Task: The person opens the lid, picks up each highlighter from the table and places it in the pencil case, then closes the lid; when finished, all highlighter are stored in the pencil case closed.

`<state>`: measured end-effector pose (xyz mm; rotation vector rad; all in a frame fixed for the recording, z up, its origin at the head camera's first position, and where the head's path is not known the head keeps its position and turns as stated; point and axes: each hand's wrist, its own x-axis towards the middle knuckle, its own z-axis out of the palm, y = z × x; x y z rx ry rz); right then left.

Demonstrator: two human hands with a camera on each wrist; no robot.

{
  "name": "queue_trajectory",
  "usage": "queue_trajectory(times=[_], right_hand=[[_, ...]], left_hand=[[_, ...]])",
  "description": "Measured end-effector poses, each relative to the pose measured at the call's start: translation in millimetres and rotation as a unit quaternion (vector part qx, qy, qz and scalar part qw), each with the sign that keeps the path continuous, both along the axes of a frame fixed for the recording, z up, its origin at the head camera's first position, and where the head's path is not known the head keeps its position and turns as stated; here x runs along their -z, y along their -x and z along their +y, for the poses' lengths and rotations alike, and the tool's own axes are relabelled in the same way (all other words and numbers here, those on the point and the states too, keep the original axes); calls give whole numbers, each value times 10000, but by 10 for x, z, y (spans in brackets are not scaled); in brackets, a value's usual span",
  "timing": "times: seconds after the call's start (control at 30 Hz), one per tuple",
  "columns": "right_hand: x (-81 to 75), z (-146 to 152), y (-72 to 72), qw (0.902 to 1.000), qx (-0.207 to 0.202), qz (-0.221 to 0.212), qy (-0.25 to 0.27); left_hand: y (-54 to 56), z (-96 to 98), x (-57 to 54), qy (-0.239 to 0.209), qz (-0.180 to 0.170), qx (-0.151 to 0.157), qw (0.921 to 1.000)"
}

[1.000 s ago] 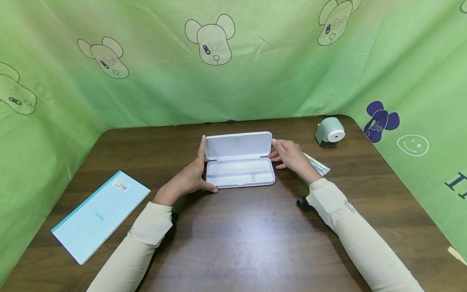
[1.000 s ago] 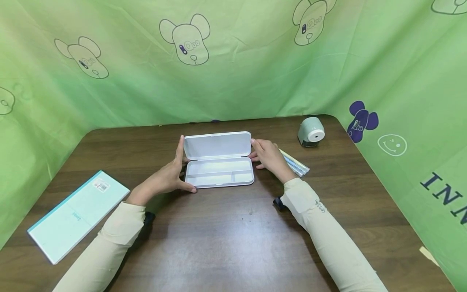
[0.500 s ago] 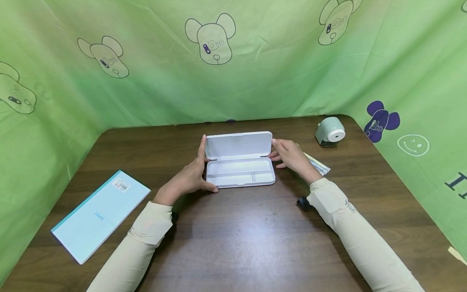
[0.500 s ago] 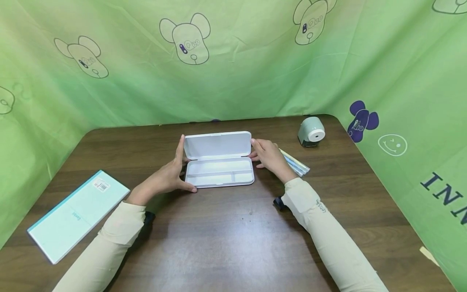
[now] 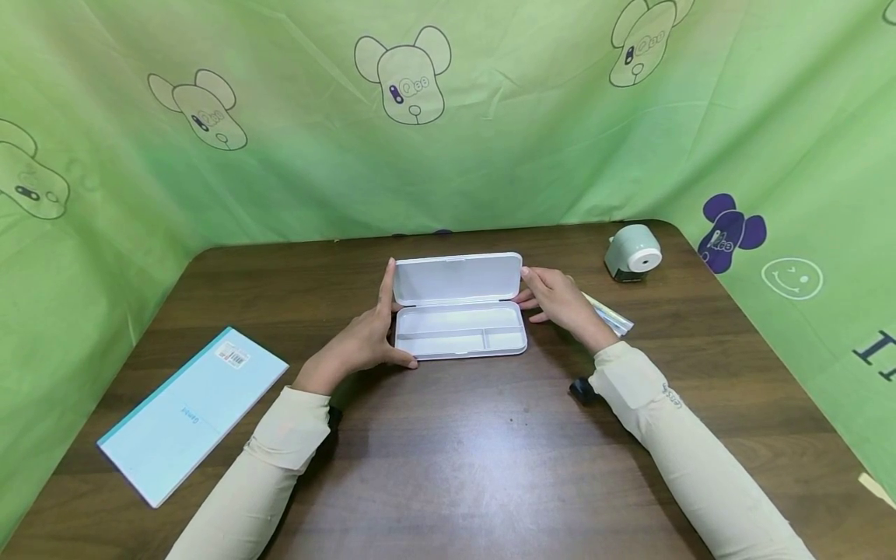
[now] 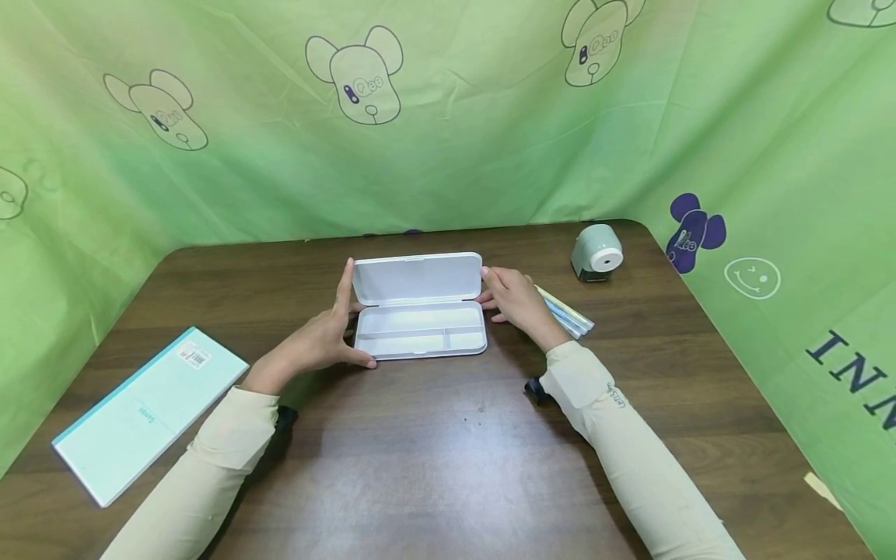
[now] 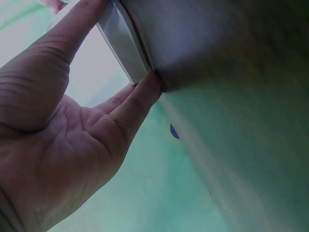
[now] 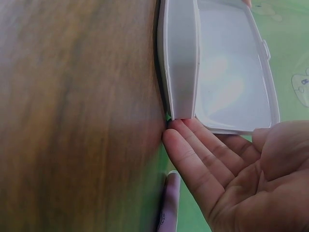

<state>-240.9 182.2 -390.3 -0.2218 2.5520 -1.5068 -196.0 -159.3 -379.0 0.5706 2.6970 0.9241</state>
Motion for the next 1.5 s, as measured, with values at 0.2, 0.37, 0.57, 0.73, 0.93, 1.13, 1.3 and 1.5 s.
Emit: queue_trajectory(times=[0.2, 0.37, 0.57, 0.73, 0.93, 1.13, 1.3, 1.5], right_hand=[[-15, -2, -15, 10000, -15, -33, 2], [-22, -2, -24, 10000, -25, -63, 1], [-25, -12, -30, 10000, -6, -64, -33], [-28, -19, -29, 10000, -12, -31, -69], [-24, -15, -26, 10000, -11, -38, -87], [-27, -18, -30, 10000, 26, -42, -76], [-29, -28, -31, 10000, 32, -23, -58], [-36, -34, -37, 10000, 41, -10, -51]], left_hand=[[-8, 17, -9, 45, 5, -14, 10000], [-2, 11, -2, -5, 63, 38, 10000], [3, 9, 5, -36, 66, 60, 10000], [2, 10, 8, -43, 66, 51, 10000], [9, 6, 15, -76, 37, 60, 9999], [134, -80, 219, -188, 293, 193, 9992], [264, -130, 408, -183, 299, 84, 9994], [278, -148, 431, -121, 359, 120, 9992]])
